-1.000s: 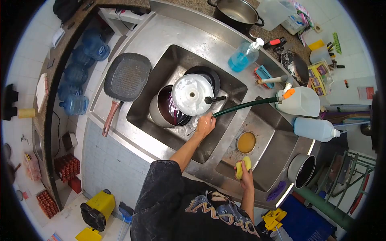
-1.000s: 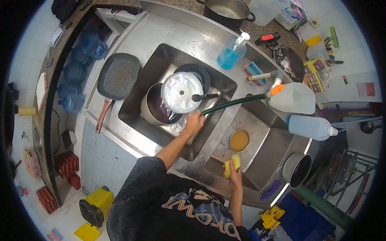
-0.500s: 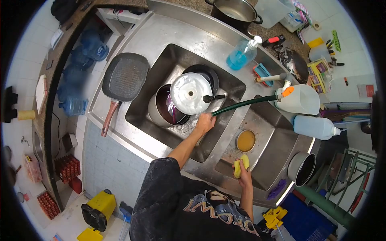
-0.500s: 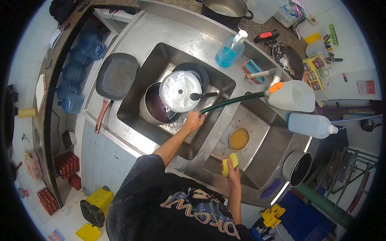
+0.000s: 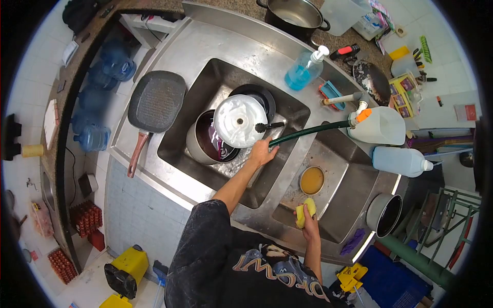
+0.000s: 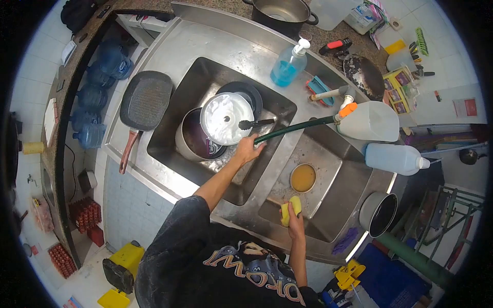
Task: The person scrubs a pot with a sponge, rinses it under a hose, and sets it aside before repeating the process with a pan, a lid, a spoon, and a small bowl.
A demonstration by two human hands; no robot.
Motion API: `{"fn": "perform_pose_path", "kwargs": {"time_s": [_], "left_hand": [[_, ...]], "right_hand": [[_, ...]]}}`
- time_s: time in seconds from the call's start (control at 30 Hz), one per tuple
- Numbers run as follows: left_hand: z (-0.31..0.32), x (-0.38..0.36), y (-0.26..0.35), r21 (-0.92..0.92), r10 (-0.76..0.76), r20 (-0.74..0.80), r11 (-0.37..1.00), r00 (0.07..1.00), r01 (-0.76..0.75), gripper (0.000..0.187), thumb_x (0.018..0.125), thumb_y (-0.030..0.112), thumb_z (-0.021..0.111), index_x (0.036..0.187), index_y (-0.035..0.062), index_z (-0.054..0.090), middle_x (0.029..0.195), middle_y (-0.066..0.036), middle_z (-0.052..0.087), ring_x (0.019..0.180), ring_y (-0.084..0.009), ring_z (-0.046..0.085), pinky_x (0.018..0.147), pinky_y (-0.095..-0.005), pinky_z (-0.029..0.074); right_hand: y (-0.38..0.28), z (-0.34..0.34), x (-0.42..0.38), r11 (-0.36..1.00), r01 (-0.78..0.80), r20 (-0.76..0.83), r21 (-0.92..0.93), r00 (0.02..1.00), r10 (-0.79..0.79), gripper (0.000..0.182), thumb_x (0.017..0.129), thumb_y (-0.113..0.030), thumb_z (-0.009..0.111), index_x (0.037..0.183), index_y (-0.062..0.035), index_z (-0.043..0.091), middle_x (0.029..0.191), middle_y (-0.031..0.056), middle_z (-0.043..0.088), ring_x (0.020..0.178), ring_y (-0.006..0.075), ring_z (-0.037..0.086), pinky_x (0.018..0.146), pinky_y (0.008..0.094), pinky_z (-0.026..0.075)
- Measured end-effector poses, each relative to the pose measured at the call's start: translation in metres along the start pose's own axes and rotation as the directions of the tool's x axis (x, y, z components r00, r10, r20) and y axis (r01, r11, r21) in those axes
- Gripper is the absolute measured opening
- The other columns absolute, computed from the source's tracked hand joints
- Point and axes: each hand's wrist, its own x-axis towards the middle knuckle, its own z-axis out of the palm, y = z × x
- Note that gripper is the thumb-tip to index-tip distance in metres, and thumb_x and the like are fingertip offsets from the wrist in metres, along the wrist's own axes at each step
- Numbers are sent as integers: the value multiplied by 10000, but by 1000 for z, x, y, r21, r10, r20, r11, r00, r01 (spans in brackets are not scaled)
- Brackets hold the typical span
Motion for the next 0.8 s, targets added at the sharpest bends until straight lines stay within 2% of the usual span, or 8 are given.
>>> {"fn": "perform_pose_path", "kwargs": {"time_s": [0.17, 0.23, 0.37, 0.43, 0.53, 0.57, 0.63, 0.8], "left_hand": [[-10, -24, 10, 116, 47, 42, 992, 998, -51, 295, 813, 278, 673, 844, -11, 623, 709, -263, 623, 693, -452, 618, 645, -525, 494], [-9, -38, 2, 133, -111, 14, 985, 994, 108, 273, 814, 261, 661, 810, -11, 635, 714, -258, 627, 679, -448, 615, 640, -514, 499], [-17, -75, -4, 141, -178, -167, 969, 970, 202, 310, 839, 203, 619, 620, -16, 604, 712, -213, 634, 631, -422, 604, 558, -497, 451], [-42, -94, 34, 27, -266, -133, 962, 955, 272, 368, 860, 190, 606, 548, -2, 582, 606, -165, 579, 613, -374, 568, 577, -471, 414], [-70, -117, 75, -39, 58, -213, 997, 975, -68, 323, 882, 205, 605, 619, 18, 616, 627, -152, 532, 617, -330, 519, 638, -444, 398], [-80, -123, 89, -28, 71, -221, 996, 973, -80, 323, 882, 205, 605, 619, 18, 616, 627, -152, 532, 617, -330, 519, 638, -444, 398], [-99, -126, 116, 199, 275, -217, 952, 936, -234, 258, 900, 193, 595, 712, 21, 639, 712, -158, 507, 643, -320, 505, 716, -441, 401], [-161, -124, 153, 50, 160, -101, 987, 982, -156, 212, 916, 147, 556, 804, -19, 627, 808, -180, 529, 685, -342, 530, 679, -425, 414]], "right_hand": [[4, 1, 2, 1000, 23, 5, 14, 1000, -23, 390, 975, -443, 506, 1164, -106, 556, 854, 66, 634, 634, 126, 562, 503, 262, 439], [4, 2, 3, 998, 56, -20, 18, 998, -56, 368, 973, -438, 513, 1138, -112, 558, 852, 65, 635, 630, 127, 565, 498, 267, 442], [13, 0, 8, 992, 111, 5, 64, 994, -111, 349, 971, -431, 520, 1114, -115, 564, 851, 65, 636, 634, 130, 571, 504, 265, 449], [13, 1, 6, 994, 86, 51, 61, 995, -90, 337, 971, -384, 541, 1116, -83, 580, 882, 49, 642, 729, 123, 614, 546, 266, 484], [12, 4, 3, 994, 92, 60, 50, 994, -95, 330, 970, -380, 543, 1115, -86, 580, 872, 49, 644, 729, 122, 616, 540, 266, 481], [14, 5, 2, 993, 105, 71, 57, 992, -109, 330, 970, -380, 543, 1115, -86, 580, 872, 49, 644, 729, 122, 616, 540, 266, 481], [11, 7, 4, 986, 159, 72, 57, 984, -163, 328, 971, -381, 541, 1113, -89, 583, 874, 48, 645, 732, 124, 620, 536, 267, 481], [8, -1, 8, 982, 186, 64, 33, 980, -187, 339, 976, -389, 527, 1104, -79, 574, 868, 55, 643, 732, 140, 629, 540, 268, 491]]}}
